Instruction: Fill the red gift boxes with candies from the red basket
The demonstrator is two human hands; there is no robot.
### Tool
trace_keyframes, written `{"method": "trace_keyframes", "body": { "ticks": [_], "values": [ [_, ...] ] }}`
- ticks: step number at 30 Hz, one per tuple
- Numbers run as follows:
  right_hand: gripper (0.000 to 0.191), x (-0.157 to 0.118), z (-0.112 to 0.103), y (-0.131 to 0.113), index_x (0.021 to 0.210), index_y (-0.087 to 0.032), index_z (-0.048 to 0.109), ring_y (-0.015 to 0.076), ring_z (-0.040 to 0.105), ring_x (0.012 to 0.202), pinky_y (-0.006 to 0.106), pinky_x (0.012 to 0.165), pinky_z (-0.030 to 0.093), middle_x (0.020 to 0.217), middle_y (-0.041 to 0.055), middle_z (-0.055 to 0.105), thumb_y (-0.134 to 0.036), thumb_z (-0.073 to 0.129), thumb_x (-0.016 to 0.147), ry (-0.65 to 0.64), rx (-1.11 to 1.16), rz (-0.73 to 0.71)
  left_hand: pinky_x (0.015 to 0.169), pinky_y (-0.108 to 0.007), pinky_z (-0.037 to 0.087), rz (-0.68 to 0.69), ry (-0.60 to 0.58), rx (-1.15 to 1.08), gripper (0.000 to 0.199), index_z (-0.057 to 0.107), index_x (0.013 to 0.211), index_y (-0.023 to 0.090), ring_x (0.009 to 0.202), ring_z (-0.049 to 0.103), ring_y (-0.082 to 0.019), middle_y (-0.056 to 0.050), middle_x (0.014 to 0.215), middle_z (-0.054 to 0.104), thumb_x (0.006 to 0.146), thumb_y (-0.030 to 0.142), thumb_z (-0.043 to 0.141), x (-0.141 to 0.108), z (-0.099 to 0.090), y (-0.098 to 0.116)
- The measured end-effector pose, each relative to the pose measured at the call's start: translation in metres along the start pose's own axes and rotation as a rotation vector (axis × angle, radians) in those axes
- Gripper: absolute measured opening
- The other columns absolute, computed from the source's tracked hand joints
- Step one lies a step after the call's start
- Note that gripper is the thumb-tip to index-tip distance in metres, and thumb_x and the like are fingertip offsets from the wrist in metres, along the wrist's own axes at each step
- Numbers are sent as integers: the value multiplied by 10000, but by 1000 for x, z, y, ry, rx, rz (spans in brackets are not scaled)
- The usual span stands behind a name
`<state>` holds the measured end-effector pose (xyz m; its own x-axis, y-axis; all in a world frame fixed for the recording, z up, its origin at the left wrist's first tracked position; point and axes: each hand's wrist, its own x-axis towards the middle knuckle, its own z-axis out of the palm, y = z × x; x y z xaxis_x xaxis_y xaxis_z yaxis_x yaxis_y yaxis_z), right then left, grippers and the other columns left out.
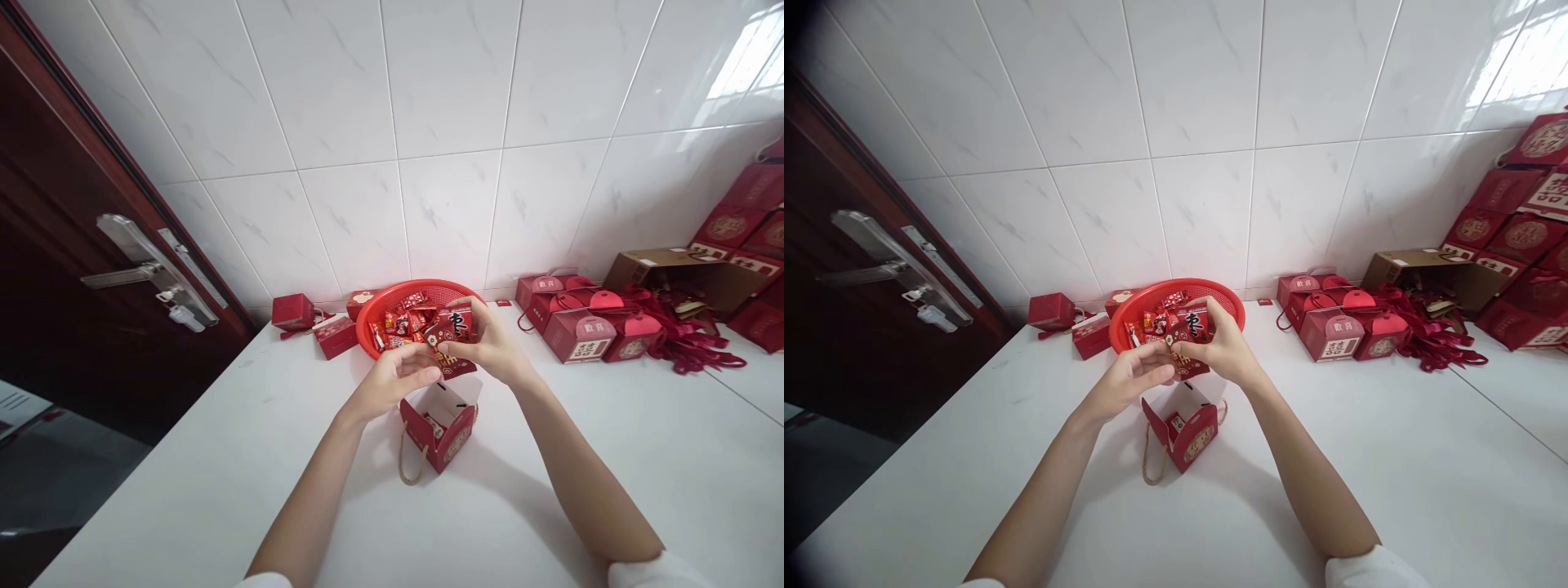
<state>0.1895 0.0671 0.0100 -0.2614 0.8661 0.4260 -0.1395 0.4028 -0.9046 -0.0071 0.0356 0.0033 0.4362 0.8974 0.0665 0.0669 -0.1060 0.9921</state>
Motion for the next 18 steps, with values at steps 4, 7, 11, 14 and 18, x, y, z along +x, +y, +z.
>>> {"method": "trace_keyframes", "body": {
  "ticks": [4,7,11,14,18],
  "values": [
    [436,-1,7,2,1023,-251,599,209,671,863,358,778,550,941,3,698,-256,851,668,66,-85,-25,867,-367,571,-17,120,-63,456,677,1052,155,1035,678,-261,-102,1086,718,742,469,793,7,14,-6],
    [424,-1,6,1,1001,-251,624,226,673,915,377,820,548,970,17,707,-297,868,658,91,-115,-51,858,-381,577,-11,141,-125,531,663,1127,161,1040,682,-276,-103,1091,722,707,444,820,11,14,-7],
    [369,0,-1,-5,940,-238,659,244,672,941,386,819,551,932,28,711,-394,862,674,119,-133,-30,861,-361,562,10,61,33,476,695,1130,166,954,695,-251,-82,997,740,711,359,813,9,-4,-3],
    [346,-1,-7,-11,933,-234,667,237,675,903,362,762,562,874,23,707,-444,830,712,173,-133,-21,808,-319,548,-39,-45,350,396,737,1088,179,877,689,-228,-59,950,755,715,302,790,5,-18,-4],
    [337,-2,-11,-15,946,-242,661,175,628,663,304,590,533,759,-6,661,-452,812,730,191,-128,37,790,-276,526,-72,-85,581,376,742,1124,207,916,685,-221,-54,1055,755,754,274,721,2,-24,-7]
  ]
}}
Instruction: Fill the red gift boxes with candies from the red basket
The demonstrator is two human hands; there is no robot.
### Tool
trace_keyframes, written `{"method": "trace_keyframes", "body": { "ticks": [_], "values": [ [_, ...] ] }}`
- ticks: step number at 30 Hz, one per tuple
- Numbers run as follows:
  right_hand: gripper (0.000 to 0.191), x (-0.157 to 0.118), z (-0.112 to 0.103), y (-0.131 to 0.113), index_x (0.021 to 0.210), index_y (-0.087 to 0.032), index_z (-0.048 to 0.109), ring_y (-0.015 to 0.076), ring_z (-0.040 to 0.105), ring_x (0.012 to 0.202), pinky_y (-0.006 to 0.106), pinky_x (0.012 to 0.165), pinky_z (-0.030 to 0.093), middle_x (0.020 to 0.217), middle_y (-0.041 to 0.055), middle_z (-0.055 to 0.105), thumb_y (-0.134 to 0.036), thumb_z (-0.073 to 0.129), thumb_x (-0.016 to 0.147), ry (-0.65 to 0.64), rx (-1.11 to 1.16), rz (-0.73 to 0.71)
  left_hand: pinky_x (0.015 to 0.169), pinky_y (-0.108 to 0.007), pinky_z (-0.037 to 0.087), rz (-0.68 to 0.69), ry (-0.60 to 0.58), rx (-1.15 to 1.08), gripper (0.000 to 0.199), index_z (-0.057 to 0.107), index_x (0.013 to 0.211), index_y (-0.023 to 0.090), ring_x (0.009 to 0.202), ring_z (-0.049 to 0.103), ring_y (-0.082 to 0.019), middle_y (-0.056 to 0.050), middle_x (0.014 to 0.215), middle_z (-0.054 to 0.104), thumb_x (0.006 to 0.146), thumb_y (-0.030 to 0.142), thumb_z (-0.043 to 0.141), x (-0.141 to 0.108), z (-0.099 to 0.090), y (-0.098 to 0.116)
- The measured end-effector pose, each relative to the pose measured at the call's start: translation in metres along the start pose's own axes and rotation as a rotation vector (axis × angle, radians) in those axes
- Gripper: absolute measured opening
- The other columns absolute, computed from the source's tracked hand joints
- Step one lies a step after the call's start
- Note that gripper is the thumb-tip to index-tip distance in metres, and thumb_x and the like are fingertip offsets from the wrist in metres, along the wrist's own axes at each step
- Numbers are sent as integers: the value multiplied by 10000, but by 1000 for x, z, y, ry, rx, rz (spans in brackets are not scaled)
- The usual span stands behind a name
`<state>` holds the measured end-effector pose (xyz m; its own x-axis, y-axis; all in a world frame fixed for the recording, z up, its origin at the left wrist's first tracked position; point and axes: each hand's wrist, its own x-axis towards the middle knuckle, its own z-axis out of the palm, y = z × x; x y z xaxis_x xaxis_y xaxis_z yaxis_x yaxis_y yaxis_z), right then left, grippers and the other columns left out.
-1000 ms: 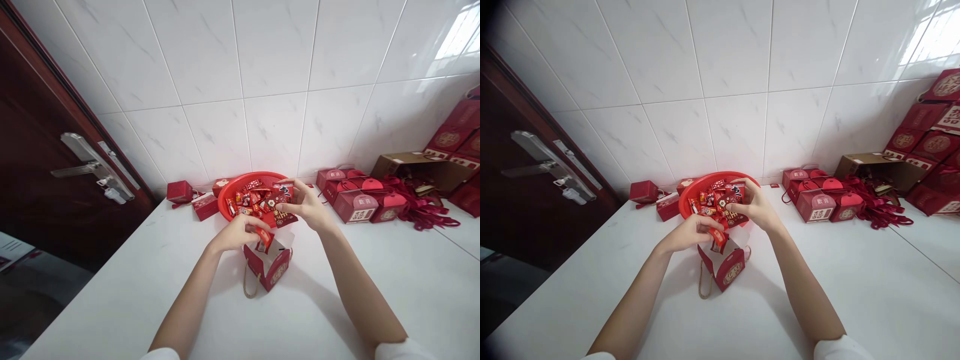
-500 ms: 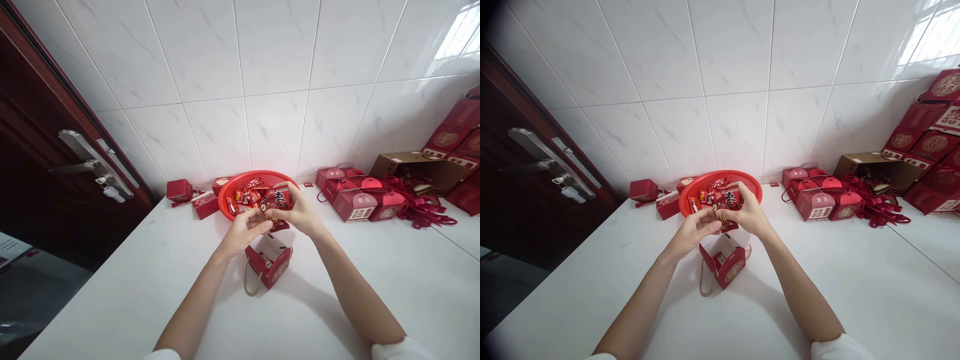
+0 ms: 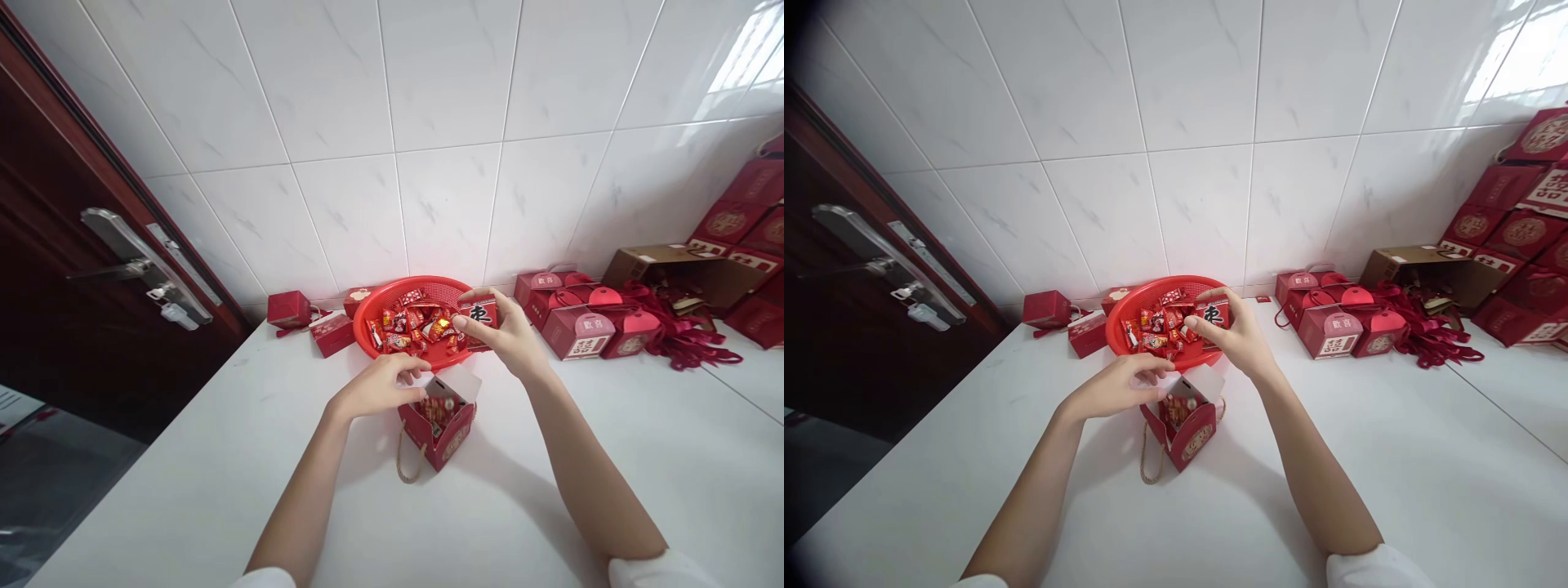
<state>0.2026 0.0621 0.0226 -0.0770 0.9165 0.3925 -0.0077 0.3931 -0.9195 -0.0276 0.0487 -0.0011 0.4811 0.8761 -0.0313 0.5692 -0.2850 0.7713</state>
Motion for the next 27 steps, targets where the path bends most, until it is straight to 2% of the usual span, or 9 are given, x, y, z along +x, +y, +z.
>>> {"method": "trace_keyframes", "body": {
  "ticks": [3,7,11,14,19,22,25,27],
  "values": [
    [287,-1,1,0,930,-254,647,151,573,580,287,529,493,715,-23,619,-462,764,771,-31,56,59,806,-271,523,-2,47,28,361,738,1130,208,944,682,-223,-58,1088,748,785,307,691,-1,2,1],
    [175,0,3,3,862,-250,622,155,571,669,281,601,487,753,-22,609,-421,651,840,-68,75,62,855,-288,523,28,54,-8,346,732,1120,203,989,675,-230,-59,1076,746,824,367,661,-3,0,3],
    [129,-1,5,7,861,-230,590,113,466,601,239,535,395,754,-29,568,-359,602,864,-183,-82,7,855,-293,520,37,-7,27,276,749,1032,204,974,677,-228,-54,1054,750,835,364,642,-7,-4,8],
    [124,-3,8,10,924,-210,579,118,498,637,246,551,407,849,1,610,-327,552,892,-298,-167,9,855,-301,517,14,-67,119,244,744,998,201,994,667,-233,-53,1071,739,831,338,630,-13,-10,12],
    [80,-9,19,13,886,-197,590,161,602,815,287,715,456,892,18,664,-167,523,855,-402,-348,-27,942,-339,483,-70,-213,248,485,661,1226,228,1178,588,-279,-56,1277,652,750,316,690,-24,-21,11],
    [105,-15,25,14,850,-196,591,160,625,803,270,695,450,857,11,682,-110,536,828,-493,-391,14,987,-359,451,-85,-283,316,613,619,1292,244,1225,553,-304,-56,1306,632,692,308,730,-26,-23,9],
    [96,-18,28,17,838,-191,607,162,628,764,256,646,423,822,16,688,-111,555,831,-622,-496,81,1017,-355,425,-94,-310,332,653,601,1314,239,1249,533,-301,-56,1324,619,677,290,731,-25,-22,9],
    [102,-18,29,19,870,-187,625,169,626,767,256,633,401,843,28,693,-117,561,833,-630,-621,99,1012,-351,426,-116,-310,336,669,595,1322,244,1263,522,-305,-52,1338,611,670,297,733,-24,-22,11]
  ]
}}
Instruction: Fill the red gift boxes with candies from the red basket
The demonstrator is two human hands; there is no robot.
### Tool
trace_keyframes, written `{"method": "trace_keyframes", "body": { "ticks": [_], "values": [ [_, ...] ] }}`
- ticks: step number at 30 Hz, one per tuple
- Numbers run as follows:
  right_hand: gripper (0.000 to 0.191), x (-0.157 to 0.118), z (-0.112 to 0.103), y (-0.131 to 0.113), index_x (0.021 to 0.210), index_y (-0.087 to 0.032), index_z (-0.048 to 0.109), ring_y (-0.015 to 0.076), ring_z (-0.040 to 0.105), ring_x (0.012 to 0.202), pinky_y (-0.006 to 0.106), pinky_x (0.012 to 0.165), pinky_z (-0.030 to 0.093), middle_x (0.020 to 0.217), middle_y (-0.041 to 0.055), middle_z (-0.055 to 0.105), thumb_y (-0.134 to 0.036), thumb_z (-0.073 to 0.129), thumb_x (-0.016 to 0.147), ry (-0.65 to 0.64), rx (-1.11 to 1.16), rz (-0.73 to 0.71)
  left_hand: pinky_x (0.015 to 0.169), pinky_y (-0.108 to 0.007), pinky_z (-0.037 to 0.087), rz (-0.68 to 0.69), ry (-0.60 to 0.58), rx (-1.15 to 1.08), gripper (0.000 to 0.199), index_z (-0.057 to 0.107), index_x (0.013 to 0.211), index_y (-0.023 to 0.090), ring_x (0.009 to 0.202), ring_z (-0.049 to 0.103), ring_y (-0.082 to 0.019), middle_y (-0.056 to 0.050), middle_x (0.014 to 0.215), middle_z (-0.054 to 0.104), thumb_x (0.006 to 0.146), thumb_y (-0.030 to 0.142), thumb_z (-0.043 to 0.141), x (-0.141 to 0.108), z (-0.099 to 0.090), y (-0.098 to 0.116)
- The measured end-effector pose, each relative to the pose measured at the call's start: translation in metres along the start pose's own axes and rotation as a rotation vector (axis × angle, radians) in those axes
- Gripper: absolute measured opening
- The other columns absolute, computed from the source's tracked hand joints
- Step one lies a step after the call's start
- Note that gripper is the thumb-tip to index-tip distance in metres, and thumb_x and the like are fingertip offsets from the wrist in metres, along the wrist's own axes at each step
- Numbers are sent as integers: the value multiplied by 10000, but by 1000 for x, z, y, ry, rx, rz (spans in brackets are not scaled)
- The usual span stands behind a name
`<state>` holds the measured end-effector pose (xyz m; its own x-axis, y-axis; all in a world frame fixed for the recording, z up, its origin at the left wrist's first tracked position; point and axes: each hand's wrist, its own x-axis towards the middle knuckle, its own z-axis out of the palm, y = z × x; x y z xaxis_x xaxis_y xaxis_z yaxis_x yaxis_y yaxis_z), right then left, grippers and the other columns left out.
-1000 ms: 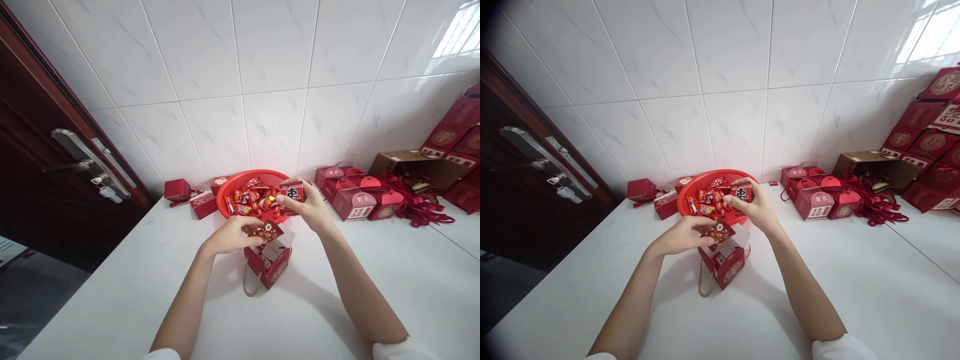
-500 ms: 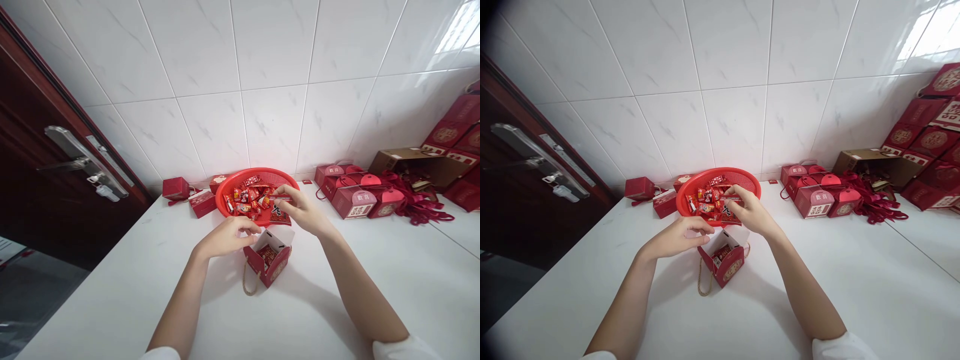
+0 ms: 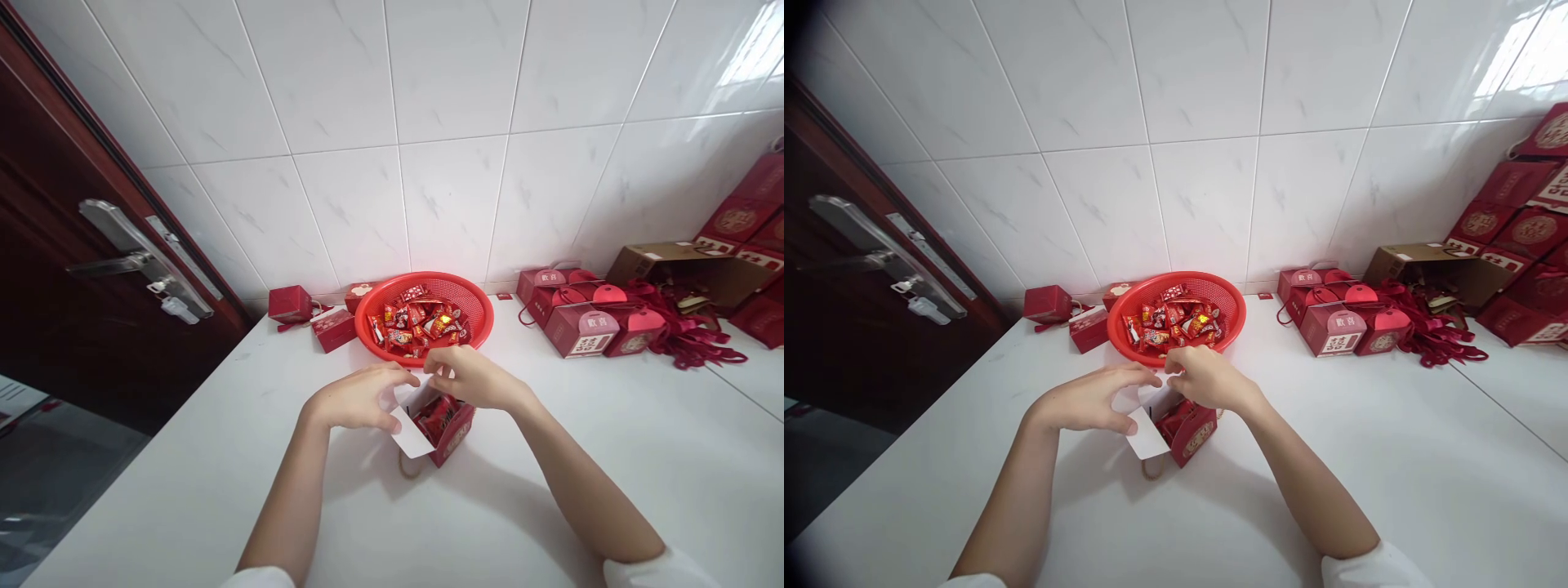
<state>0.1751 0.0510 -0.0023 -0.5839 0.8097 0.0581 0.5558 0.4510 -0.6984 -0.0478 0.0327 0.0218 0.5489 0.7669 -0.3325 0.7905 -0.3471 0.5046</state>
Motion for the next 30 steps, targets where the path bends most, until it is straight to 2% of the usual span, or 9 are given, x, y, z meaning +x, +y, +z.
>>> {"method": "trace_keyframes", "body": {
  "ticks": [4,9,14,18,22,26,30],
  "values": [
    [113,0,-4,2,892,-182,639,165,618,758,258,636,390,878,41,700,-126,549,854,44,-95,22,1005,-353,433,-27,-3,-9,686,586,1338,263,1292,502,-315,-48,1368,596,672,324,734,0,0,2],
    [99,-5,-17,0,884,-179,651,174,632,794,253,654,406,890,49,710,-119,592,834,-53,-105,-28,1019,-361,428,-41,16,-23,669,585,1327,256,1285,498,-309,-57,1386,569,675,310,725,-2,-1,2],
    [11,-12,-30,0,848,-185,625,176,628,772,254,622,387,856,40,700,-191,630,840,-72,-183,79,976,-361,460,-73,86,-38,610,594,1275,249,1226,533,-303,-74,1383,534,693,378,727,-7,-1,-3],
    [196,-18,-37,2,936,-195,613,208,630,816,270,615,372,935,55,692,-302,705,799,-60,-361,251,976,-354,456,-39,83,-33,609,589,1263,258,1229,529,-303,-68,1372,534,697,419,743,-7,0,-5],
    [411,-21,-37,-2,1027,-186,618,264,629,866,290,621,366,938,80,679,-438,764,737,-164,-511,373,964,-345,459,-66,11,-20,637,583,1264,260,1236,526,-305,-64,1382,519,669,402,763,-8,1,1],
    [468,-24,-34,-7,1021,-189,621,263,628,861,289,625,368,892,60,667,-455,804,681,-250,-510,340,912,-322,479,-97,-17,11,720,566,1302,264,1212,543,-308,-62,1366,512,634,415,789,-14,2,6],
    [476,-33,-34,-11,1065,-196,605,257,623,860,286,629,369,842,36,660,-396,808,683,-256,-478,236,874,-311,488,-73,-35,37,744,573,1299,279,1165,567,-303,-53,1285,541,612,443,808,-20,4,8]
  ]
}}
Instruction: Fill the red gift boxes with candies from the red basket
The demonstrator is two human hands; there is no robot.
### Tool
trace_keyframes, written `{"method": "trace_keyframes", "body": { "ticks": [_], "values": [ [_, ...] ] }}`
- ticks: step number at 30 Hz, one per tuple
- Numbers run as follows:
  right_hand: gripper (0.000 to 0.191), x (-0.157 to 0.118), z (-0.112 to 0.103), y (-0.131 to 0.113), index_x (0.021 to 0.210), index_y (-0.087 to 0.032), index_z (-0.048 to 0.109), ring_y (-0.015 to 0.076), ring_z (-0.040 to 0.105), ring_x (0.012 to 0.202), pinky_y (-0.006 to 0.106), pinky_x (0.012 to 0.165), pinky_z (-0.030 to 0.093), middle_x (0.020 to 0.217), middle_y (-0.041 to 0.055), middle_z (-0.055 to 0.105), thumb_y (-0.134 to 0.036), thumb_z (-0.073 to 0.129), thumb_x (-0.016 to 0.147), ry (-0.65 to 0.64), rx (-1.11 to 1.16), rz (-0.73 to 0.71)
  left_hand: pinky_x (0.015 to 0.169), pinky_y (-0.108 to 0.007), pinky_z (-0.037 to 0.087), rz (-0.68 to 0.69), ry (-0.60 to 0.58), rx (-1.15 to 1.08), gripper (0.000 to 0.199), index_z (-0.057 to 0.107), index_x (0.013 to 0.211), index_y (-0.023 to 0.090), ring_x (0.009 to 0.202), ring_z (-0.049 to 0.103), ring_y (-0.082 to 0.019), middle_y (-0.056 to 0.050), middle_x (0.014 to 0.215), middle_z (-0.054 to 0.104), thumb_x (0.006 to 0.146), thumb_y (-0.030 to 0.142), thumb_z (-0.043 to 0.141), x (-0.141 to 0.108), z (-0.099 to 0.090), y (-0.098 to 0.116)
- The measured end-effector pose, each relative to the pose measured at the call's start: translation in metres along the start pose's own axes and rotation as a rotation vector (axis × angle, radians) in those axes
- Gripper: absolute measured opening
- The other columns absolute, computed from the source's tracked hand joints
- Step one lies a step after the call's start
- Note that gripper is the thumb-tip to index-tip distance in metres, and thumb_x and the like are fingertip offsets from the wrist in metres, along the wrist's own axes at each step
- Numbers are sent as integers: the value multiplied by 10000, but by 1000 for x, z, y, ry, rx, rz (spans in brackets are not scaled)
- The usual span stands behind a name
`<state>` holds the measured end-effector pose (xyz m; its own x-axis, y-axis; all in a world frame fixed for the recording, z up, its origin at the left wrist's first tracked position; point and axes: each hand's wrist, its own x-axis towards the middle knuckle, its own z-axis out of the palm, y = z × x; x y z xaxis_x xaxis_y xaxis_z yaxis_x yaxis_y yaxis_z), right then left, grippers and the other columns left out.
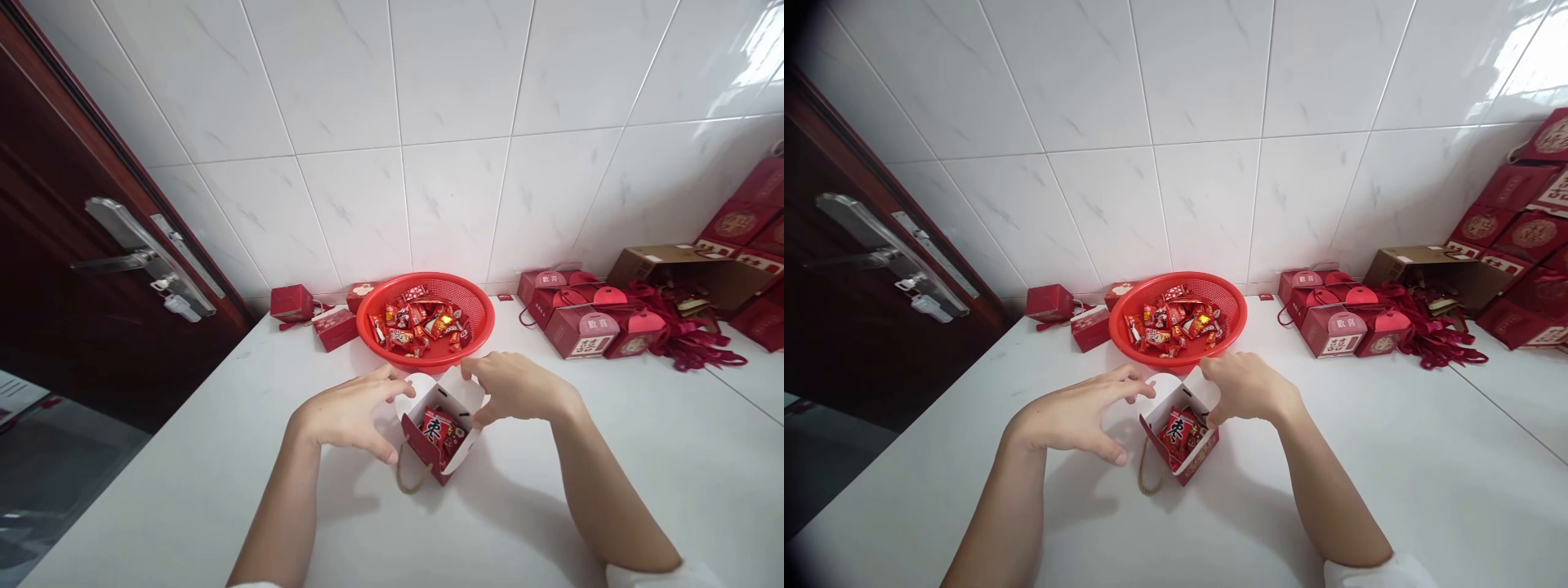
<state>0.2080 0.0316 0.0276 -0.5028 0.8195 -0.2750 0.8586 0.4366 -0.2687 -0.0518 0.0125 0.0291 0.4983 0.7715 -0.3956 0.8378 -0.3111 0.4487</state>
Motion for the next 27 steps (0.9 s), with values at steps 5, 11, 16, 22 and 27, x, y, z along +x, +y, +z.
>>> {"method": "trace_keyframes", "body": {
  "ticks": [5,11,16,22,27],
  "values": [
    [304,-4,1,-5,976,-213,588,195,625,775,264,589,388,878,16,681,-227,753,720,-43,173,-230,914,-340,467,14,95,-46,589,562,1258,252,1149,571,-290,-69,1275,573,701,355,723,7,6,10],
    [313,13,8,-3,893,-198,574,186,649,775,260,614,435,888,27,708,-390,772,746,-203,288,-407,861,-364,475,-68,111,-16,756,414,1370,280,1199,561,-336,-86,1234,617,687,325,736,25,20,18],
    [411,21,10,5,872,-193,569,191,653,787,261,618,468,860,24,682,-444,823,668,-250,337,-391,810,-328,470,-18,127,-35,561,492,1206,270,1122,594,-299,-53,1202,620,690,294,708,31,24,17],
    [406,27,11,6,811,-195,576,194,613,699,266,527,416,787,21,645,-459,833,641,-129,214,-230,696,-305,435,50,77,-9,282,534,913,227,947,601,-261,-35,1012,620,703,327,693,34,25,16],
    [510,34,16,5,895,-184,627,193,586,653,271,480,375,815,44,644,-548,837,606,-134,106,-75,620,-298,393,107,-30,6,192,577,875,232,841,599,-237,-22,883,628,791,400,619,31,24,18]
  ]
}}
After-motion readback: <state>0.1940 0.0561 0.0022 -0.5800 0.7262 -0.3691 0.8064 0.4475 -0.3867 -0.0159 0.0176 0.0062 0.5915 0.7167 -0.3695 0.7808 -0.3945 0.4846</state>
